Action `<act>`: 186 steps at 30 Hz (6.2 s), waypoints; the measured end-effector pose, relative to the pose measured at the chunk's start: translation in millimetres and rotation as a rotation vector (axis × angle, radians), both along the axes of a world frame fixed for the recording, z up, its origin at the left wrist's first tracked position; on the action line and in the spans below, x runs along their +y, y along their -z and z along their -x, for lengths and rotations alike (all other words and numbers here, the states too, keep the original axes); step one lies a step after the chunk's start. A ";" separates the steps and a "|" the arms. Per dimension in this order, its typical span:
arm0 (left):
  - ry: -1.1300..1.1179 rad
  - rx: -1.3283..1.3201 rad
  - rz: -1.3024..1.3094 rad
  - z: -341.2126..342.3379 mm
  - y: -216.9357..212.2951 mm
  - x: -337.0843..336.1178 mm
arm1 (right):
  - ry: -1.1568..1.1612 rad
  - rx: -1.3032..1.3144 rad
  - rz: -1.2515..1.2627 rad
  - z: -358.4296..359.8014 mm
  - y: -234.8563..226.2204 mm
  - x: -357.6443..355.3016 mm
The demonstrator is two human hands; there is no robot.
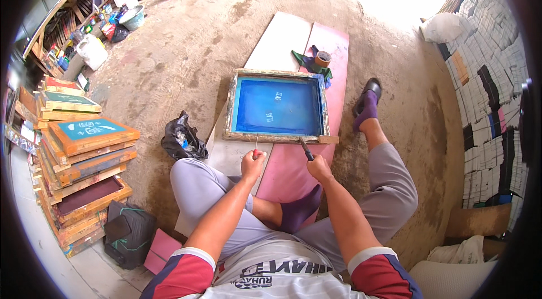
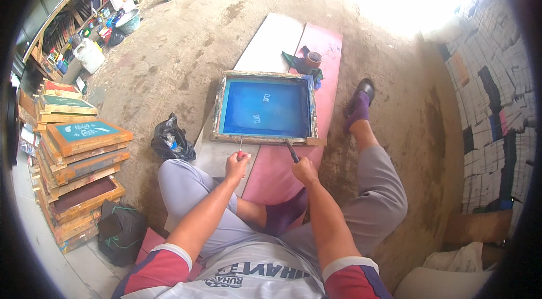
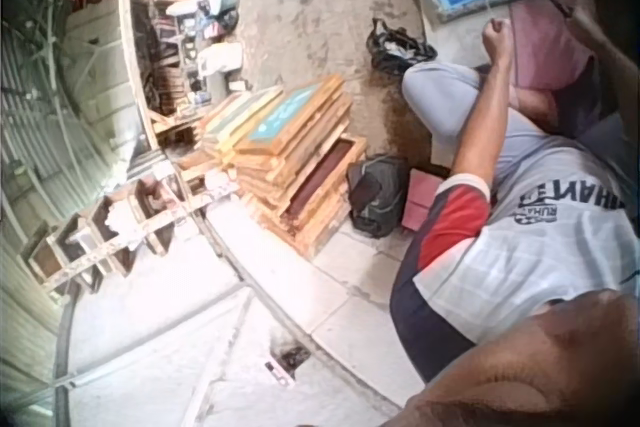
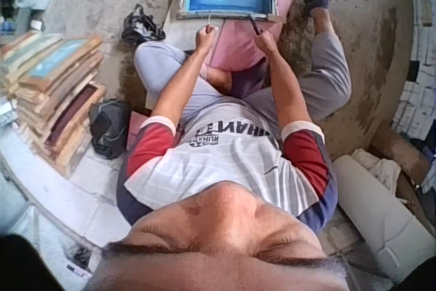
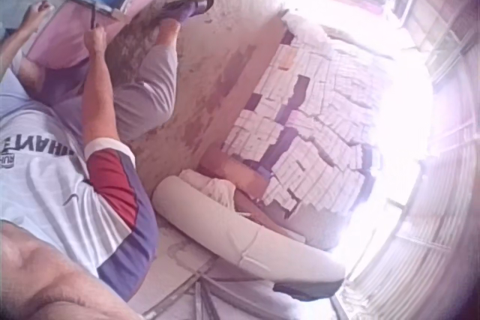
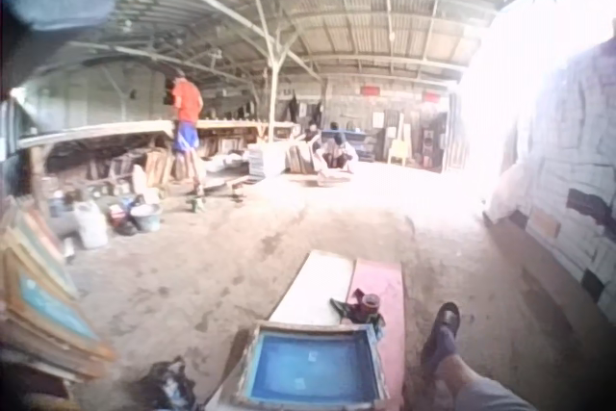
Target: The person sits on the floor and uses a screwdriver and pliers to remove staples from the edge of a blue screen printing frame. The person works along the frame's perimeter, extracting staples one by one.
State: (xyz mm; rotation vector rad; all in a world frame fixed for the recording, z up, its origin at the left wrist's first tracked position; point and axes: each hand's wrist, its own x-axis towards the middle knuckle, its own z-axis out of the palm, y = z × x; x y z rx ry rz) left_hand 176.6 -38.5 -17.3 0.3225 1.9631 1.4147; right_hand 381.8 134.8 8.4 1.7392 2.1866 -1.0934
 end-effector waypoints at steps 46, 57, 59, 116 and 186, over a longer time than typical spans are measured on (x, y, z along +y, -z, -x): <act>0.000 -0.320 -0.016 5.8 10.1 -3.4 | -0.132 0.306 0.251 -10.7 11.9 24.7; 0.043 -0.346 0.000 0.8 7.9 0.5 | -0.091 0.029 0.079 0.4 -14.2 11.7; 0.037 -0.358 0.006 0.2 10.3 2.2 | -0.072 0.051 0.084 -2.4 -10.7 10.6; -0.250 -0.415 -0.136 19.7 -17.1 -9.3 | -0.027 0.262 -0.520 163.1 56.0 104.9; 0.227 -0.319 -0.021 1.4 -3.7 0.0 | 0.483 0.554 0.559 45.3 0.3 -50.7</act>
